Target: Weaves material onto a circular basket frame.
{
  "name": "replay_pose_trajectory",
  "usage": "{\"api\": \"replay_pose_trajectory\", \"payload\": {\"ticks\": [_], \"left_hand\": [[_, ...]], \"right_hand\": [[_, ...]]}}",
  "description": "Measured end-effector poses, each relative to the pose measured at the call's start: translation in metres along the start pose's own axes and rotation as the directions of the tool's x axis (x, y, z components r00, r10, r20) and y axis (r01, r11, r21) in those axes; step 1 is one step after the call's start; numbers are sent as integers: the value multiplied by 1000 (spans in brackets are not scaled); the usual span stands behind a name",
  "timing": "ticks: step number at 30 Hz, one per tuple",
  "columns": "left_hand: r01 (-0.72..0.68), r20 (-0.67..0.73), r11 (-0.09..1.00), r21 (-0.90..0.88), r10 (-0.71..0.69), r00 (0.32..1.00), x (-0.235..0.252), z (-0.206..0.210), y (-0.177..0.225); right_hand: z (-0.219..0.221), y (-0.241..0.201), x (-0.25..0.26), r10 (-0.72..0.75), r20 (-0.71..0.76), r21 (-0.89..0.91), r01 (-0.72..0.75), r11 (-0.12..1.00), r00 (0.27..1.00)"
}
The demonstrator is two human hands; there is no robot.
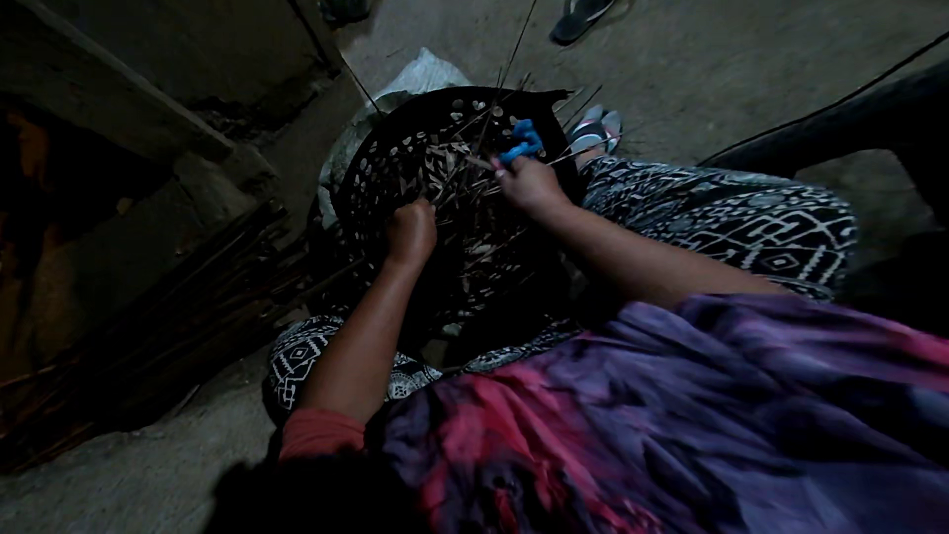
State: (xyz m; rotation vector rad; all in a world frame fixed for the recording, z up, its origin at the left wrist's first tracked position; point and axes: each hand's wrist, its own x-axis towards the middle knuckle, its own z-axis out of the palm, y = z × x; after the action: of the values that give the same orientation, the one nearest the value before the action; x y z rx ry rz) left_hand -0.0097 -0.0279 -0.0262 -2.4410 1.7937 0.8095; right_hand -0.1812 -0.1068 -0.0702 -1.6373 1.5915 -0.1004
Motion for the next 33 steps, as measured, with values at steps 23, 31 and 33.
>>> {"api": "replay_pose_trajectory", "payload": {"ticks": [23, 31, 33], "left_hand": [[-124, -162, 955, 270, 172, 972, -2, 16, -3], [-124, -143, 960, 250, 163, 976, -3, 14, -5], [-105, -106, 969, 225, 132, 986, -1, 12, -6]], "right_hand": [[30, -20, -32, -162, 203, 314, 92, 945, 966], [7, 9, 2, 96, 79, 294, -115, 949, 992], [6, 14, -1, 102, 11, 398, -98, 912, 995]]}}
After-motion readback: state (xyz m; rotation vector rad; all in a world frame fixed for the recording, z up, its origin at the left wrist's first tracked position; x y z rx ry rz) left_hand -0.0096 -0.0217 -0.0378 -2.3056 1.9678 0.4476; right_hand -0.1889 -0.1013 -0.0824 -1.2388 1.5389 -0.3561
